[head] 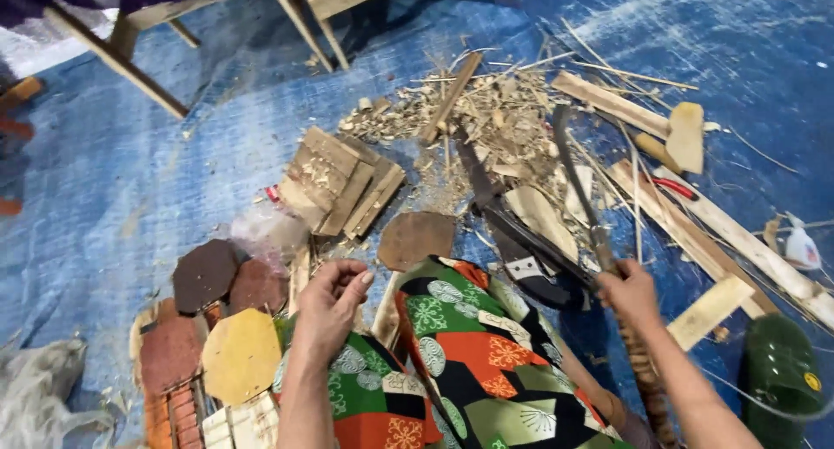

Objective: Hammering, sawing, and assembling wooden components for traditional string instruments.

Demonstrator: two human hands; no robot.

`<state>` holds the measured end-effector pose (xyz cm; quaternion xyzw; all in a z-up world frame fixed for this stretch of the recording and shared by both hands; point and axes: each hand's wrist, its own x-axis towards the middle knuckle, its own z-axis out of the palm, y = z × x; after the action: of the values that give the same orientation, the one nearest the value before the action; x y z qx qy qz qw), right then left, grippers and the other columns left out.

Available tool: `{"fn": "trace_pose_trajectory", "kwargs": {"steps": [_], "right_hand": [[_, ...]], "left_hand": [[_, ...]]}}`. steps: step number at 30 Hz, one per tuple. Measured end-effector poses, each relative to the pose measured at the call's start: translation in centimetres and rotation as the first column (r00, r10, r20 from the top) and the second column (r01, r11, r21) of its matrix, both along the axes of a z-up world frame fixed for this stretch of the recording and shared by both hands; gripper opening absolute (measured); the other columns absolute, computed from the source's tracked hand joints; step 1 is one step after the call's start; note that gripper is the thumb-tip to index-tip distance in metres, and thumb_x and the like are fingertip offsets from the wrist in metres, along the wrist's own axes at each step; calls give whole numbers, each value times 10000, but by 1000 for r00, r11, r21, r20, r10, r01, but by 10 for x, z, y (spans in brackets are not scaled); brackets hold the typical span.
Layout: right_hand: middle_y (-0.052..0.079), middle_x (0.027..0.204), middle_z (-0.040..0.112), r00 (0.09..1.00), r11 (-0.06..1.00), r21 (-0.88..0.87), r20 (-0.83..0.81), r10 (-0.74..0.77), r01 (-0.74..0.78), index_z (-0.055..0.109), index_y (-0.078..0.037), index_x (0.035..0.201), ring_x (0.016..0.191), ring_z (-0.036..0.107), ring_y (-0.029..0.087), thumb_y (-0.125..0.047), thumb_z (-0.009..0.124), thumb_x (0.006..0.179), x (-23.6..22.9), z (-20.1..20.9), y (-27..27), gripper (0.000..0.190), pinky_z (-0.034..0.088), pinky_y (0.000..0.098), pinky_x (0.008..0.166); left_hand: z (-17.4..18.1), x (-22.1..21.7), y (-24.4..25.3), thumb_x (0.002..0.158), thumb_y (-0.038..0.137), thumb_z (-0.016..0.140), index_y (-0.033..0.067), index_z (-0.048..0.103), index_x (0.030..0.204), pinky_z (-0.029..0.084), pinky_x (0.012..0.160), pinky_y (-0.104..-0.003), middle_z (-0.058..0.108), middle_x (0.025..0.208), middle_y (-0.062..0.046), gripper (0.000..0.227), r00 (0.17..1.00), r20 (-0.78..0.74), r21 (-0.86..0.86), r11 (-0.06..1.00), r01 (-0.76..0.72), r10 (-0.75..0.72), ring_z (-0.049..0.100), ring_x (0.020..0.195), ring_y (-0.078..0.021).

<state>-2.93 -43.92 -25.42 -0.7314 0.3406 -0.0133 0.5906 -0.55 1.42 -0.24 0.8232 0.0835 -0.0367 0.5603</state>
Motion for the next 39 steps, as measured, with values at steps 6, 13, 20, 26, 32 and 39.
{"fn": "trace_pose_trajectory", "kwargs": {"steps": [6, 13, 20, 26, 32, 39], "right_hand": [[202, 696, 592, 931, 959, 133, 303, 203, -252, 579, 46, 1240, 504, 587, 274, 8, 633, 809, 37, 168, 39, 436, 490, 377, 459], [155, 921, 622, 714, 605, 433, 602, 358, -668, 513, 17, 1189, 586, 573, 206, -40, 592, 863, 12, 311, 103, 341, 511, 347, 442], [155, 788, 600, 602, 156, 626, 605, 522, -764, 500, 8, 1422, 430, 524, 140, -73, 655, 844, 19, 330, 185, 604, 391, 232, 280], [140, 773, 697, 564, 332, 481, 497, 659, -811, 594, -73, 1331, 487, 638, 173, -62, 691, 828, 42, 323, 201, 512, 549, 257, 334], [83, 818, 690, 422, 78, 468, 696, 581, -880, 649, -19, 1140, 553, 638, 129, -280, 456, 1136, 85, 312, 204, 325, 543, 256, 413], [28, 725, 631, 697, 509, 503, 317, 643, -698, 562, -87, 1165, 511, 600, 89, -246, 529, 1114, 119, 243, 195, 170, 507, 186, 384]], "left_hand": [[1, 9, -4, 905, 143, 757, 10, 734, 1047, 503, 602, -270, 675, 764, -78, 196, 999, 36, -46, 999, 26, -24, 590, 645, -138], [0, 6, 1, 922, 97, 726, 36, 708, 989, 412, 513, -216, 623, 718, -10, 92, 998, 57, -144, 990, -4, 12, 519, 596, -85], [-4, -29, 31, 929, 99, 700, -20, 683, 1052, 553, 609, -257, 670, 787, -53, 171, 923, 286, -332, 930, -157, 258, 614, 653, -118], [39, -108, 54, 891, 100, 728, 25, 697, 1083, 583, 713, -268, 703, 966, -64, 209, 836, 457, 181, 888, -422, 304, 674, 792, -150], [7, -158, 58, 900, 210, 661, 87, 645, 1267, 573, 1001, -417, 538, 1389, -132, 387, 912, 267, 12, 945, -325, 310, 585, 1226, -298], [-170, -196, 29, 997, 440, 471, 56, 440, 1484, 363, 1131, -347, 496, 1525, -108, 621, 953, 23, -140, 945, -296, 302, 481, 1383, -246]]}}
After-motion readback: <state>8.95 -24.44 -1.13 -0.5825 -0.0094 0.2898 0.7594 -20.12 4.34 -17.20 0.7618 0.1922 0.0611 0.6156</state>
